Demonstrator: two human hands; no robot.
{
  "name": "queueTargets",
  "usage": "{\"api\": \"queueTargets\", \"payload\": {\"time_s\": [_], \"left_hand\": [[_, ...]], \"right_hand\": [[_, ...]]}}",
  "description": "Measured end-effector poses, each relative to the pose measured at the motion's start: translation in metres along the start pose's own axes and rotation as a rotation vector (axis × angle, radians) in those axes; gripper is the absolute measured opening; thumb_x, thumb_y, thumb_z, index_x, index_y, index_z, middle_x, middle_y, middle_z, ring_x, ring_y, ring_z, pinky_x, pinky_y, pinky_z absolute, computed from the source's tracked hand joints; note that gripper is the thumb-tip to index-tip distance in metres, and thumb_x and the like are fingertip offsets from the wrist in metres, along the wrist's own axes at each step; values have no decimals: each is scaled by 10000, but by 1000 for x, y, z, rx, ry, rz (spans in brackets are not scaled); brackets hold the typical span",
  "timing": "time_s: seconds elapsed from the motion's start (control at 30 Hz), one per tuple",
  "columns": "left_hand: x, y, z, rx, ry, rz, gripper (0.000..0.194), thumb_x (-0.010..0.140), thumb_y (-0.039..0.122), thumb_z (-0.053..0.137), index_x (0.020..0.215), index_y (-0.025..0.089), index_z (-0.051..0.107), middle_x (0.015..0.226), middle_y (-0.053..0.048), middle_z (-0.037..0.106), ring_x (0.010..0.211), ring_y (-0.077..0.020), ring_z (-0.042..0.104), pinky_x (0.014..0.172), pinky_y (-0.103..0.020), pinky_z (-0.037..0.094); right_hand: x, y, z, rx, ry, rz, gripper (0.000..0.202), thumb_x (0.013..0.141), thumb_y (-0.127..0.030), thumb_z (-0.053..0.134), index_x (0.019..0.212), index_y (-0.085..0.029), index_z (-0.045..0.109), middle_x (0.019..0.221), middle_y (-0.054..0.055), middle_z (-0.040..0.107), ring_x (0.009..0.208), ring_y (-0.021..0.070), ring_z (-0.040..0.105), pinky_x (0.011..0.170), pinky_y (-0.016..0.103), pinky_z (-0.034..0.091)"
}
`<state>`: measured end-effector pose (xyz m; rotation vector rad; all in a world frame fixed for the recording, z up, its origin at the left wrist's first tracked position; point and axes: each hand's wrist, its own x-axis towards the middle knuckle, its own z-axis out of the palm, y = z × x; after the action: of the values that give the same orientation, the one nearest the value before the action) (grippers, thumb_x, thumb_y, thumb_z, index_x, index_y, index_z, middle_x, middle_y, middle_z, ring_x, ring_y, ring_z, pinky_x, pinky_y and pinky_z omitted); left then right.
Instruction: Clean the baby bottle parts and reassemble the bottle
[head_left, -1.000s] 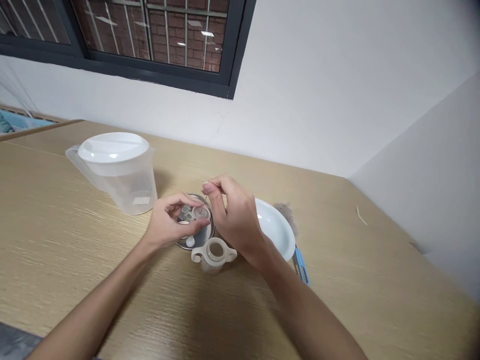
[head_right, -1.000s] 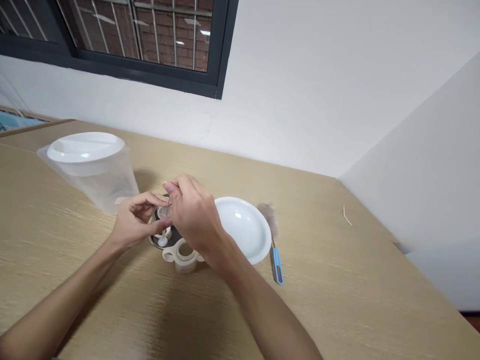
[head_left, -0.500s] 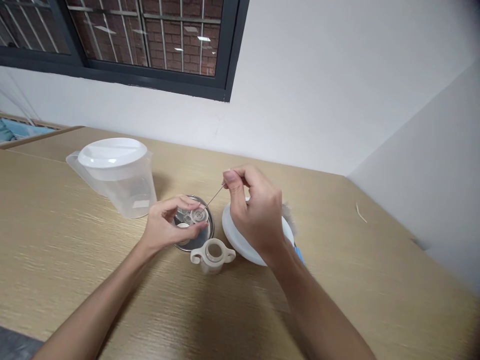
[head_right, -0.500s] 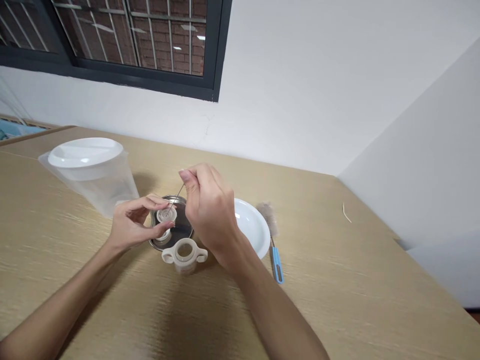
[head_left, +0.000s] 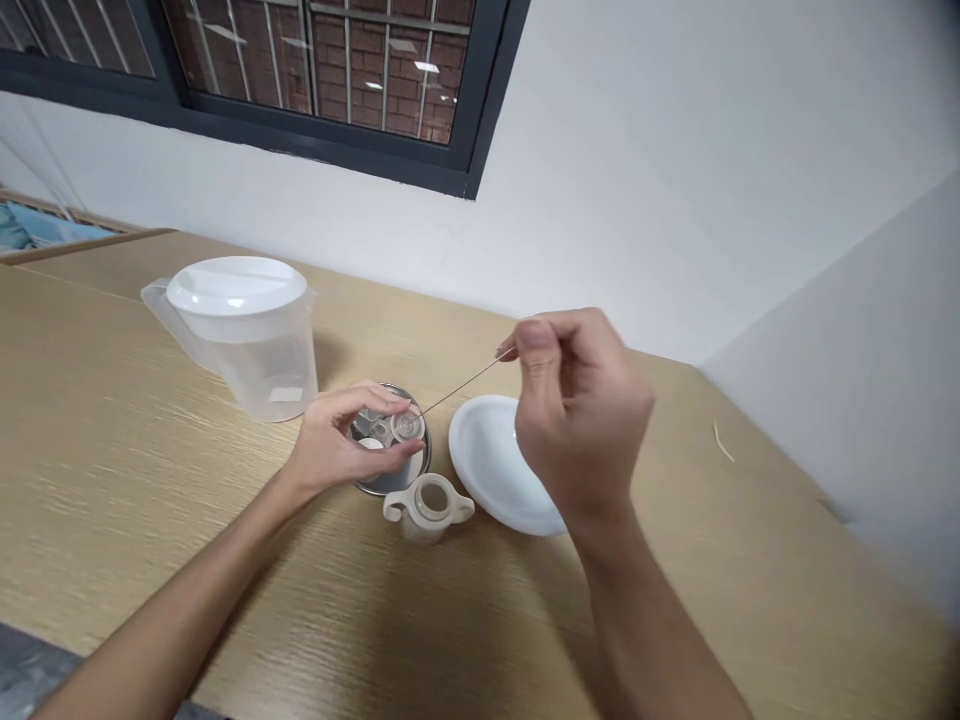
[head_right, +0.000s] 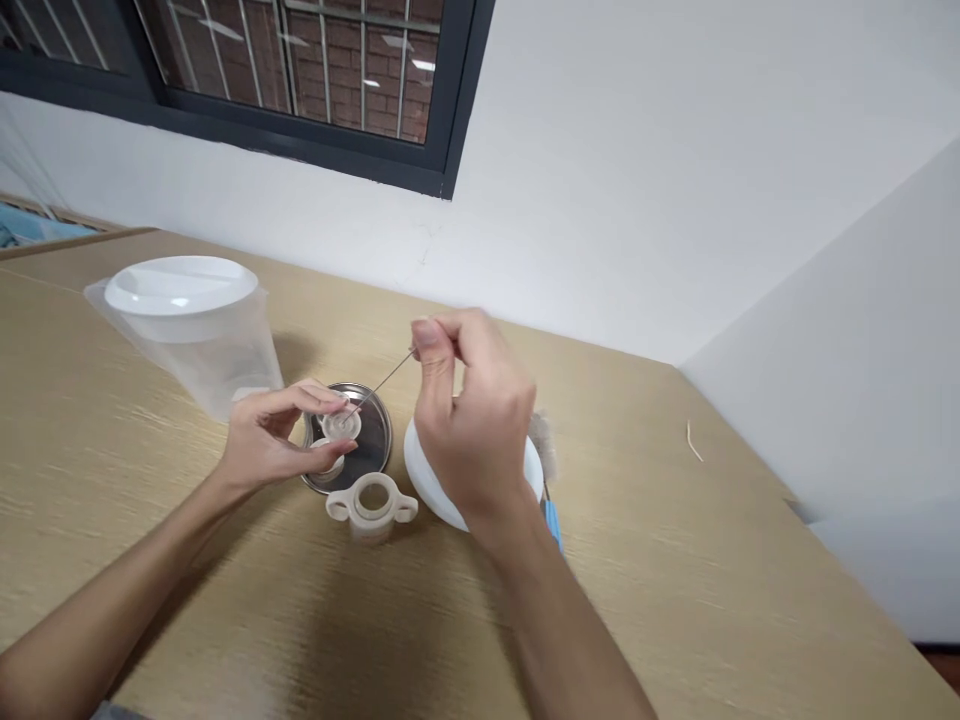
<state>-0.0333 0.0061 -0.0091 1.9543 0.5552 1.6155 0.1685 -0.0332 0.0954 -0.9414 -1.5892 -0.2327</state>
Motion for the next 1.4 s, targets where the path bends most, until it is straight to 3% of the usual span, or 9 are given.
{"api": "queueTargets", "payload": {"time_s": [0.13,0.27,0.6,1.0,1.4], "left_hand": [[-2,-5,-2,19,-6,2,368,627,78,905,942,204,764,936,-79,792,853,-205,733,795,-346,591],[-2,-7,-3,6,39,-33,419,606,77,923,974,218,783,949,-84,793,875,-215,731,796,-352,581],[-1,-5,3,-38,55,-18,464,579,76,942,991,234,798,955,-80,809,897,-229,737,807,-382,602],[-2,-1,5,-13,84,-64,420,602,128,942,986,241,816,944,-80,816,884,-236,744,805,-383,609],[-8,-8,7,36,125,-172,388,641,206,934,1008,267,825,999,-71,812,927,-227,746,876,-355,594]], "right_hand": [[12,-3,-18,17,179,12,196,1018,-200,527,829,-215,578,767,6,623,745,148,645,683,317,513],[15,-5,-26,7,233,7,194,1015,-218,534,826,-209,577,755,5,616,726,154,648,662,326,506],[8,-4,-15,-12,138,-28,191,1007,-174,538,836,-248,580,751,4,653,736,163,648,655,339,509],[2,0,-3,2,46,-27,194,1020,-204,523,833,-215,574,750,-7,636,685,123,604,616,291,470],[-27,10,46,165,-201,-2,201,1016,-181,514,840,-197,608,769,0,638,747,124,589,703,268,460]]}}
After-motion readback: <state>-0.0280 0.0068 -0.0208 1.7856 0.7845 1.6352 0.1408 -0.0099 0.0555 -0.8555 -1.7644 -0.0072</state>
